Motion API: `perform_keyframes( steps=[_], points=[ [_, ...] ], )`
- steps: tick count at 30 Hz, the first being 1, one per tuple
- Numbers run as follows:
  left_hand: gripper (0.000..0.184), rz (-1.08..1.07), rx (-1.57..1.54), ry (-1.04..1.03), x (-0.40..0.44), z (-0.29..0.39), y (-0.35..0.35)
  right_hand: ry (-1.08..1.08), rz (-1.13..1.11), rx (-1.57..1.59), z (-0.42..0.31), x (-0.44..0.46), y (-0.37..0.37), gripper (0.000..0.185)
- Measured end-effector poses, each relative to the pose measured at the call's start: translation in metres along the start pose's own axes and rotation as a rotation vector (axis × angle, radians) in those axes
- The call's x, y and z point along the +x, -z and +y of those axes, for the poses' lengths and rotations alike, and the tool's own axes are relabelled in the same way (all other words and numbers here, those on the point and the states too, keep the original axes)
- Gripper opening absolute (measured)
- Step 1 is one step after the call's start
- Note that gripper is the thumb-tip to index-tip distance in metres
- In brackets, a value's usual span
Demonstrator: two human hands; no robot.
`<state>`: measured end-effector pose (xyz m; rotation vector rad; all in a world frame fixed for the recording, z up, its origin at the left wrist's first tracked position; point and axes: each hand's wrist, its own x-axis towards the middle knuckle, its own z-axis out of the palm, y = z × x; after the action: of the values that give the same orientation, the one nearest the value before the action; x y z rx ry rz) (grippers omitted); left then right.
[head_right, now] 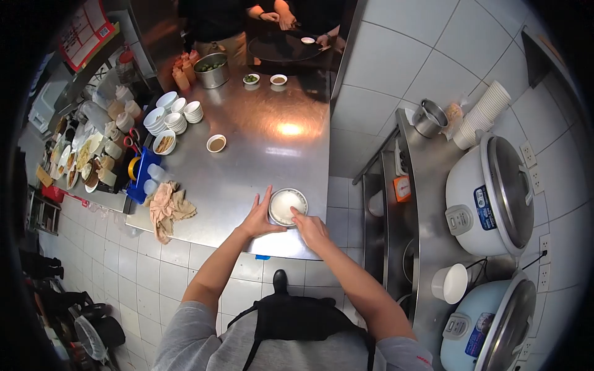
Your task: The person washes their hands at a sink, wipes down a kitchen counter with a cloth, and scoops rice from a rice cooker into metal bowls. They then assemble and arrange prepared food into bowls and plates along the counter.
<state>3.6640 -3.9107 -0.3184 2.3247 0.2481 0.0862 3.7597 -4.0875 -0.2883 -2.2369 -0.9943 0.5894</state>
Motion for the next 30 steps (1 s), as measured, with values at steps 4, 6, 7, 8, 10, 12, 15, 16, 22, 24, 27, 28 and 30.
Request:
perform_keyframes(
  steps=[4, 6, 7, 8, 10, 12, 15, 16, 22, 24, 27, 28, 30],
  points=[
    [0.128, -0.012, 0.015, -0.076, 0.012, -0.003, 0.005, -0.126, -0.062, -0.209, -0.016, -0.003, 0.001, 0.034],
    [0.127, 0.024, 0.002, -0.099, 0.012, -0.008, 0.002, -0.14, -0.085, -0.267, -0.024, -0.001, 0.005, 0.033],
    [0.126, 0.043, -0.004, -0.113, 0.011, -0.011, 0.0, -0.138, -0.099, -0.27, -0.027, 0.001, 0.009, 0.033],
    [0.126, 0.044, -0.005, -0.119, 0.01, -0.013, -0.003, -0.137, -0.111, -0.27, -0.029, 0.003, 0.012, 0.033],
    [0.124, 0.055, -0.003, -0.133, 0.012, -0.015, -0.003, -0.084, -0.022, -0.148, -0.022, 0.011, 0.018, 0.033],
    [0.12, 0.109, 0.019, -0.173, 0.012, -0.017, -0.006, -0.091, 0.007, -0.12, -0.015, 0.01, 0.014, 0.033],
    [0.114, 0.14, 0.05, -0.2, 0.014, -0.018, -0.003, -0.163, -0.002, -0.156, -0.011, 0.008, 0.0, 0.033],
    [0.112, 0.137, 0.056, -0.203, 0.012, -0.017, -0.004, -0.183, -0.002, -0.135, -0.01, 0.007, -0.005, 0.033],
    [0.111, 0.327, 0.121, -0.13, 0.006, -0.003, -0.02, -0.174, 0.042, 0.125, -0.006, 0.009, 0.01, 0.031],
    [0.109, 0.406, 0.147, 0.016, 0.001, 0.013, -0.043, -0.089, 0.141, 0.044, 0.004, 0.0, 0.0, 0.031],
    [0.108, 0.436, 0.136, 0.22, 0.0, 0.036, -0.061, -0.156, 0.105, 0.055, -0.004, 0.003, 0.0, 0.031],
    [0.107, 0.441, 0.137, 0.237, -0.001, 0.04, -0.064, -0.113, 0.098, 0.124, 0.005, 0.01, 0.005, 0.032],
    [0.105, 0.462, 0.133, 0.269, 0.001, 0.047, -0.065, -0.111, 0.09, 0.146, 0.007, 0.017, 0.01, 0.031]
  ],
)
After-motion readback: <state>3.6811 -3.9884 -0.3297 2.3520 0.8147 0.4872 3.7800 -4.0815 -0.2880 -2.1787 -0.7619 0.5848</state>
